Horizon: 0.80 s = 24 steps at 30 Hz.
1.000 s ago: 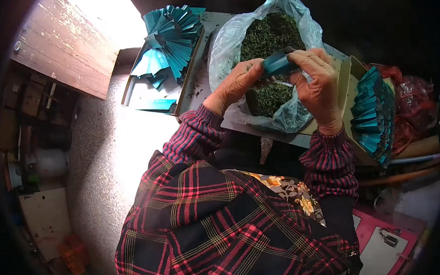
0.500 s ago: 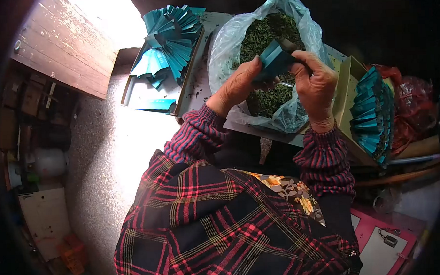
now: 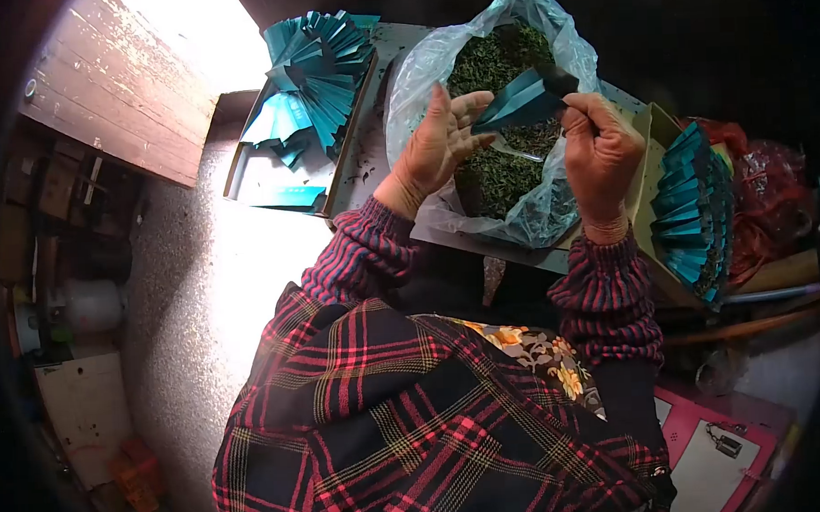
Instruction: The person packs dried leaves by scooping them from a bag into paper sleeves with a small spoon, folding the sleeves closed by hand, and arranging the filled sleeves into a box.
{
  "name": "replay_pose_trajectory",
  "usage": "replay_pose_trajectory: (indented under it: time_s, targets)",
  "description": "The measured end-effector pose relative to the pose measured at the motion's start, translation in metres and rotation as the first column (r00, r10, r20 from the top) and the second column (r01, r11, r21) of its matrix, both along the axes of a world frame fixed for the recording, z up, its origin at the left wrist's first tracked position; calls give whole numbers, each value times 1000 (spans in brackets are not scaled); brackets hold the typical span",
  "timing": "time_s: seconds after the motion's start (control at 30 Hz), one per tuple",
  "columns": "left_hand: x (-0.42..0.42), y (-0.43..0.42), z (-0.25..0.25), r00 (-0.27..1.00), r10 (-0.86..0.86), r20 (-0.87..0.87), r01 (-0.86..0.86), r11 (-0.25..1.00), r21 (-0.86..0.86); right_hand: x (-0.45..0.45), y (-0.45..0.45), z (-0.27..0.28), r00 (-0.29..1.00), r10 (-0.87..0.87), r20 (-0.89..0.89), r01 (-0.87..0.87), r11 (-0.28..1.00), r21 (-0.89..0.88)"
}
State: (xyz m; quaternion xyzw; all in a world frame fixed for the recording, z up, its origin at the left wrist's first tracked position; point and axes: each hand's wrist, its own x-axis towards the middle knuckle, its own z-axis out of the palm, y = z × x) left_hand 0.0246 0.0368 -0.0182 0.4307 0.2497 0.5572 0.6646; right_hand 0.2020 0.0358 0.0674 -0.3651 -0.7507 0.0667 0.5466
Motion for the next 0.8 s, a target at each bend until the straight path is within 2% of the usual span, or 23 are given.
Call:
replay_pose_trajectory:
  time_s: [0.03,0.07,0.1,0.17,0.2,0.27,0.3,0.43,0.6,0.73,0.8]
  targets:
    - [0,-3,5,1000,-21,15,21,1000,-4,0,2,-1,1000,0,-1,0,1000,-1]
    - [2,-7,9,994,-85,-67,88,995,41,0,3,-2,1000,0,18,0,1000,-4]
    - [2,-7,5,994,-85,-65,88,995,38,0,3,-3,999,1,38,0,1000,-8]
    - [2,-5,-1,999,28,-16,-27,997,73,3,4,-1,1000,-13,2,13,999,-37]
    - [3,-5,2,1000,22,-15,-21,997,74,5,5,0,1000,-19,-9,19,998,-63]
    - [1,-6,8,932,58,-359,-3,989,151,7,8,0,999,-26,-40,22,996,-85]
    - [6,-9,12,959,48,-280,-3,988,157,7,9,0,999,-26,-39,23,996,-87]
    - [6,-1,-3,952,1,-306,61,979,194,13,17,1,999,-16,-46,6,979,-204]
    - [2,-8,0,957,-99,-274,120,991,60,21,25,1,989,4,-151,-62,922,-383]
    - [1,-7,-1,953,-103,-286,120,992,41,27,31,-3,988,54,-148,-111,905,-412]
    - [1,-7,-3,970,-107,-218,115,993,24,28,33,-6,989,51,-138,-102,916,-389]
